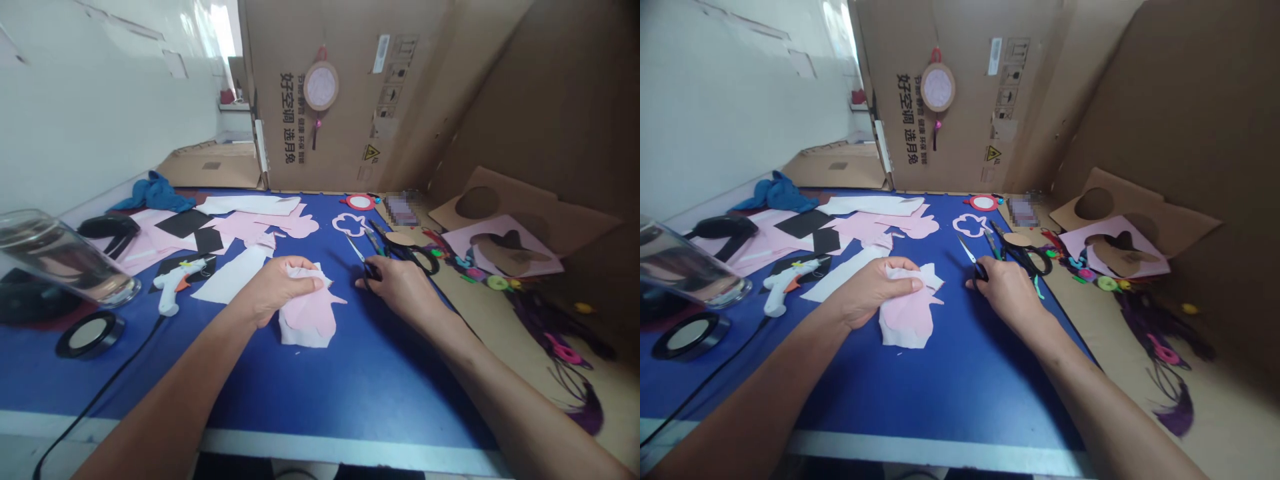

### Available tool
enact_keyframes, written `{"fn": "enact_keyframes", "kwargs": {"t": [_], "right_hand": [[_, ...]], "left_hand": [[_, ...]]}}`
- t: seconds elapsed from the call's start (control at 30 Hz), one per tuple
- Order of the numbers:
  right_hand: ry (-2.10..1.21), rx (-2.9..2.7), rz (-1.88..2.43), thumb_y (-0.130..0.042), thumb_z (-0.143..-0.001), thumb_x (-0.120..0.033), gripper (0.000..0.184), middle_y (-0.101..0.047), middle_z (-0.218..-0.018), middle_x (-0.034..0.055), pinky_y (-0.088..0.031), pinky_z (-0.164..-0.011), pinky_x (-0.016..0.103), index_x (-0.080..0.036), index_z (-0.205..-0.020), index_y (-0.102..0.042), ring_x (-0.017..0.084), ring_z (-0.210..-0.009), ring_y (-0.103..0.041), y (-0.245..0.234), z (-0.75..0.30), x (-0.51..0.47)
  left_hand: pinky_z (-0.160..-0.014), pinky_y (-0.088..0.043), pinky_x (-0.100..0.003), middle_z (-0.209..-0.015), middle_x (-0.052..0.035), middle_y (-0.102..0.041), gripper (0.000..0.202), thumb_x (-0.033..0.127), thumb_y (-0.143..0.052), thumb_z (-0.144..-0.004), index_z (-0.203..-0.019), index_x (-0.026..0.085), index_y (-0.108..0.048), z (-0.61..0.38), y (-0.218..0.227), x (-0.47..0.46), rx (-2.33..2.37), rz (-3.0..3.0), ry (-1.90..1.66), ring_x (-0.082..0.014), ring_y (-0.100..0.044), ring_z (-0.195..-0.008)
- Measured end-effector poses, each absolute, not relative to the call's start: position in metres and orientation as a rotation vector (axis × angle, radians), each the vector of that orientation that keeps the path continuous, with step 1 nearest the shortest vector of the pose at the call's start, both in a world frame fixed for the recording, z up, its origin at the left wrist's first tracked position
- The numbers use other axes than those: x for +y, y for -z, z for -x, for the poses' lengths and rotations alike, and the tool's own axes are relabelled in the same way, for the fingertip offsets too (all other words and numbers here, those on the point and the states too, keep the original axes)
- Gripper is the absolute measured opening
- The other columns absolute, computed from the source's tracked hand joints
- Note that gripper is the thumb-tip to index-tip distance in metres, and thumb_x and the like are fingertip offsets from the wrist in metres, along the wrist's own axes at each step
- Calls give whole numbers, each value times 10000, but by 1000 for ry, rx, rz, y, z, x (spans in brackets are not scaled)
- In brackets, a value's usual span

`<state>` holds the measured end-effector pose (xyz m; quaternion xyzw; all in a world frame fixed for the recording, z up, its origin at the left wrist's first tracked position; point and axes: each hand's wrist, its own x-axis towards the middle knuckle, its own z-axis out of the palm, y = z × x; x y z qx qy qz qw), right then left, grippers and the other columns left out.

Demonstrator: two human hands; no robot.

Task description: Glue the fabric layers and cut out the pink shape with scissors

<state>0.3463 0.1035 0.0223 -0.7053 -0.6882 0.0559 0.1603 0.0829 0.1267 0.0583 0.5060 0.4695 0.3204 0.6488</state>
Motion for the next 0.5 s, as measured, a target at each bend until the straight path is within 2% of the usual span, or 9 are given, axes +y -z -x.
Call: {"fn": "enact_keyframes", "kwargs": {"t": [0.1,0.33,0.5], "right_hand": [[-211,-1956,1955,-821,-912,-367,281,-794,-883,66,-388,-639,294,-224,-1150,-782,249,-751,-698,-21,-349,106],[-177,-1904,1954,-779,-937,-468,286,-822,-902,75,-350,-619,309,-258,-1124,-831,280,-795,-720,-18,-349,107],[-182,-1858,1879,-732,-961,-529,329,-814,-872,64,-400,-667,308,-257,-1104,-850,282,-851,-708,-16,-345,107]], "left_hand": [[-591,-530,-265,-733,-43,-757,293,226,-936,-661,-881,183,-748,-83,-56,128,1070,-1178,-743,-179,-702,-636],[-599,-530,-253,-737,-35,-755,267,182,-907,-676,-886,179,-742,-83,-56,128,1064,-1199,-791,-157,-690,-620],[-602,-559,-278,-735,-52,-754,290,169,-914,-658,-879,175,-727,-83,-56,129,985,-1101,-805,-185,-716,-636]]}}
